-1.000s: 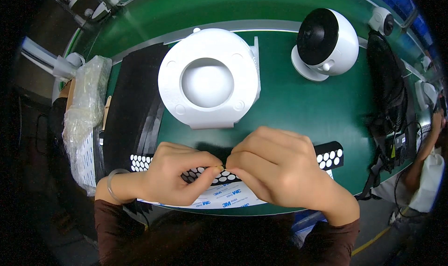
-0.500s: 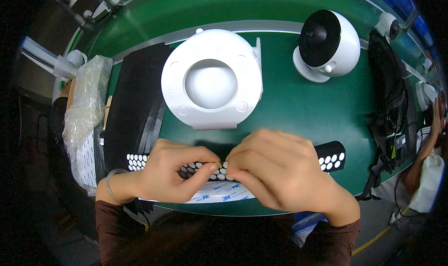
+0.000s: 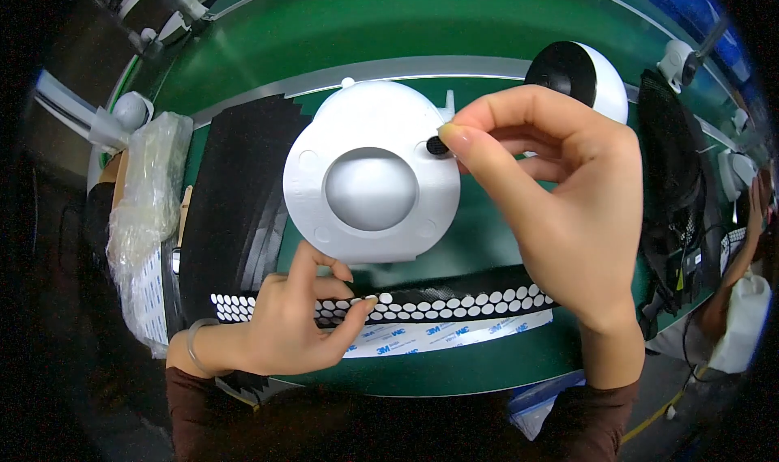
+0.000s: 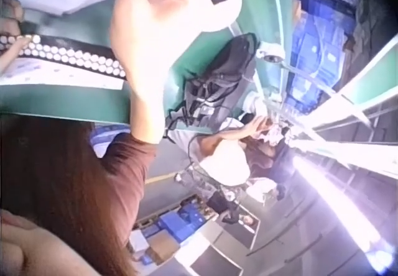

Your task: Applying circular adhesive pads to the base of security camera units on an assembly line.

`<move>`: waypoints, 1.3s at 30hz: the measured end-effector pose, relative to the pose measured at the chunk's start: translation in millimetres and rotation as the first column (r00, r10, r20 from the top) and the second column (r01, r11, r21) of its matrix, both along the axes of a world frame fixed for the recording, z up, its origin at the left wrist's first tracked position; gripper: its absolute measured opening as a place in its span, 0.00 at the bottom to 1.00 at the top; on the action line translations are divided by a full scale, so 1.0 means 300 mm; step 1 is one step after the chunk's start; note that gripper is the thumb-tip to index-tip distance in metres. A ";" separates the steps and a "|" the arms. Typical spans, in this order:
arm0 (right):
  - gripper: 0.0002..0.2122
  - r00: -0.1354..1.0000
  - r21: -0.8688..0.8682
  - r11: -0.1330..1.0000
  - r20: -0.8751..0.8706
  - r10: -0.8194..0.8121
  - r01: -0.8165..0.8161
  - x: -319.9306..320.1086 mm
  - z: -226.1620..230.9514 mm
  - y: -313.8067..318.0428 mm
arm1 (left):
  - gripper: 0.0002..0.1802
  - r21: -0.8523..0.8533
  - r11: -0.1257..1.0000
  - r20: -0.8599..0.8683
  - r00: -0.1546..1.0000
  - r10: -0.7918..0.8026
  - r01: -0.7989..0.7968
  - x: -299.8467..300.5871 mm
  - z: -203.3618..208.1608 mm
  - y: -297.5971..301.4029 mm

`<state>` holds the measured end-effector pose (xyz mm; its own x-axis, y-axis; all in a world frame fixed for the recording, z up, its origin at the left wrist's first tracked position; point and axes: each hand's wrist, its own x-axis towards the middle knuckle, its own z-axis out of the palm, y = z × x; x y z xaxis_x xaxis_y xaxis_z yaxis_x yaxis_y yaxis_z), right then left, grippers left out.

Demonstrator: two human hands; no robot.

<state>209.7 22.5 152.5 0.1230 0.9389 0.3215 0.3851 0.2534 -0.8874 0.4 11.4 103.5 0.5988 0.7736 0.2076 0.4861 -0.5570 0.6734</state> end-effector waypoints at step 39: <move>0.05 0.810 0.084 0.923 0.513 0.283 -0.376 -0.013 0.079 -0.103 | 0.10 -0.135 0.980 0.148 0.981 -0.130 0.150 -0.026 0.119 0.014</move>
